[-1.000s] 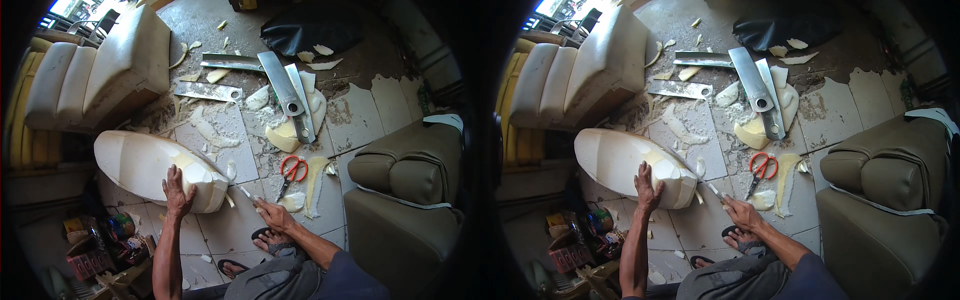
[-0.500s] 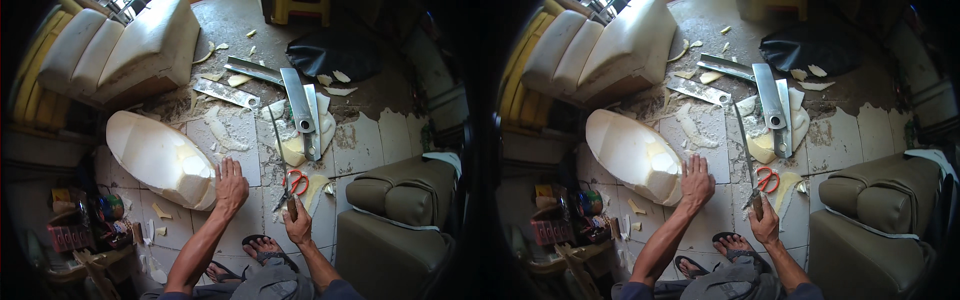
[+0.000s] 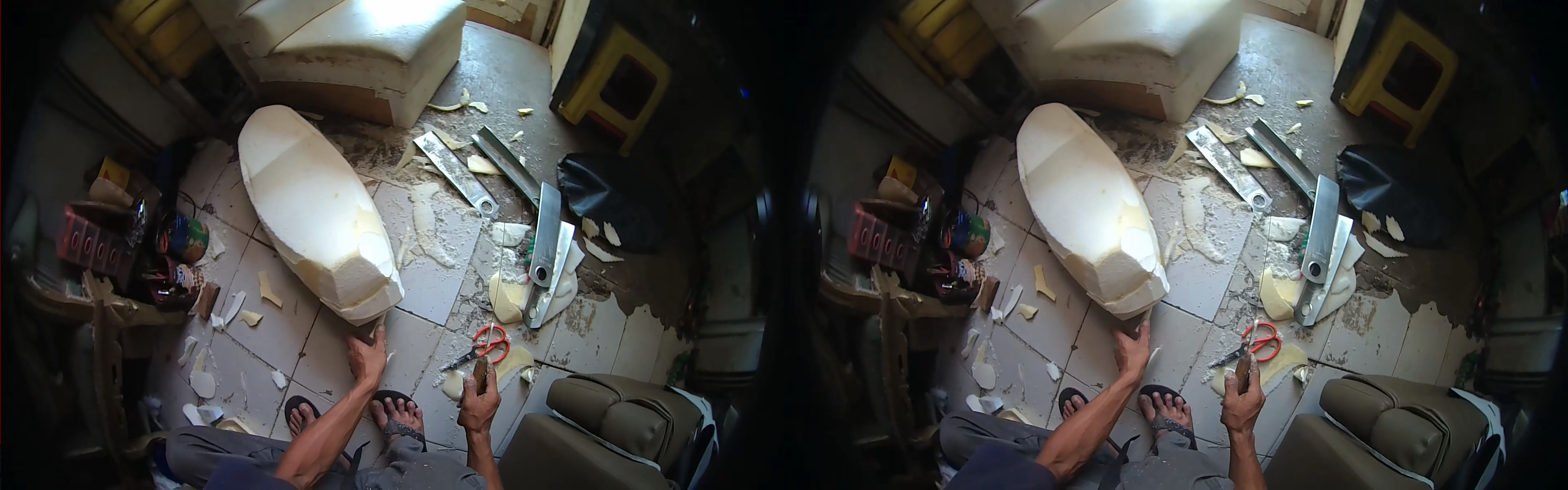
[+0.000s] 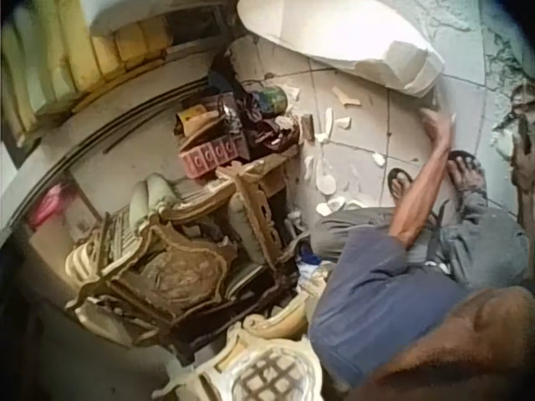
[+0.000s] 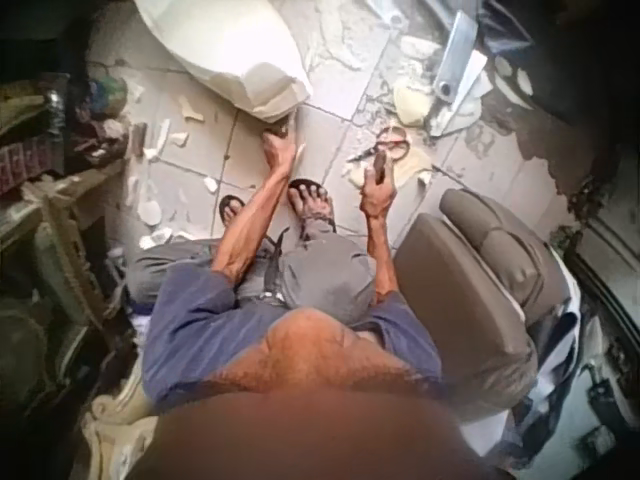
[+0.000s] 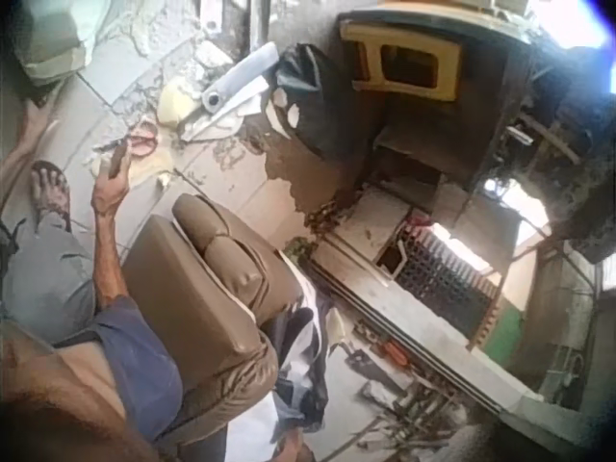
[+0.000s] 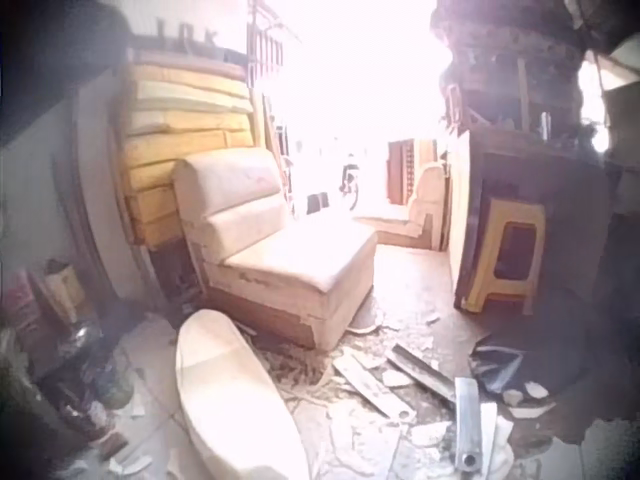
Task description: The person shapes a large foam cushion by hand using a long blade and a knife, cutting away sections from the edges and surface while sitting on the floor.
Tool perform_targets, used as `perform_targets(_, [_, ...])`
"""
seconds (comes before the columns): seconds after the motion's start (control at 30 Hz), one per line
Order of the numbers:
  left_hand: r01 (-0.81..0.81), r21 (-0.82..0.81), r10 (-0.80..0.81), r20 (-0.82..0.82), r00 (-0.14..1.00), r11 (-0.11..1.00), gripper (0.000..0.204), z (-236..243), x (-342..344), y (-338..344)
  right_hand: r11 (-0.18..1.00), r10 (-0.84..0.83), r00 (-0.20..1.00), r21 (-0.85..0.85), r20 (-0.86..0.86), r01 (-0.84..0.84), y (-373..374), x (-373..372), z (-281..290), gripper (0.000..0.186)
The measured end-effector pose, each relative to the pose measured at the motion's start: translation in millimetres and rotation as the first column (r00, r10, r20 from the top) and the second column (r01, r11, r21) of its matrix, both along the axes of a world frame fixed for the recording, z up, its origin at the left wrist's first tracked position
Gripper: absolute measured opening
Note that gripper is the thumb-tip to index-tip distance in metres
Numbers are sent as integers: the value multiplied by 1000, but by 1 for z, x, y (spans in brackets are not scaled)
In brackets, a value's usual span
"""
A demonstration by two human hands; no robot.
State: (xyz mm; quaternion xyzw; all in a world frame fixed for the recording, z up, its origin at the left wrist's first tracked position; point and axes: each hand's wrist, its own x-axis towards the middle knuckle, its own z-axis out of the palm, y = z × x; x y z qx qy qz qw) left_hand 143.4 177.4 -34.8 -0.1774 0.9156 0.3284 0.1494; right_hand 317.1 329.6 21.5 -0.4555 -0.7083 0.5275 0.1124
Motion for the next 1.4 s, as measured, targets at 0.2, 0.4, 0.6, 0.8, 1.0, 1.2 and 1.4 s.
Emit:
perform_targets(0.2, [365, 316, -441, 216, 871, 875, 37, -6, 12, -6, 953, 38, 995, -296, -97, -65, 1, -24, 24, 56])
perform_targets(0.4, [328, 403, -269, -198, 943, 855, 35, 42, 24, -26, 796, 416, 909, 494, -26, -350, -14, -60, 26, 56])
perform_targets(0.6, [217, 418, -163, -161, 973, 882, 46, 119, -27, -28, 508, 552, 833, 774, 44, -378, -51, -73, 28, 50])
perform_targets(0.8, [179, 299, -189, 4, 982, 937, 29, 117, -34, -80, 565, 615, 789, 695, 5, -445, -48, -99, 35, 61])
perform_targets(1.0, [104, -200, -169, -342, 924, 974, 26, 88, -67, -167, 550, 835, 535, 209, -129, -809, -42, -119, 38, 61])
perform_targets(1.2, [500, -92, -418, -688, 593, 861, 30, 184, -225, -70, 433, 902, 433, 14, 6, -901, -18, -158, 30, 54])
perform_targets(1.4, [789, -339, -841, -9, 541, 512, 71, 92, -306, -26, 393, 920, 393, 45, -13, -919, -31, -169, 27, 54])
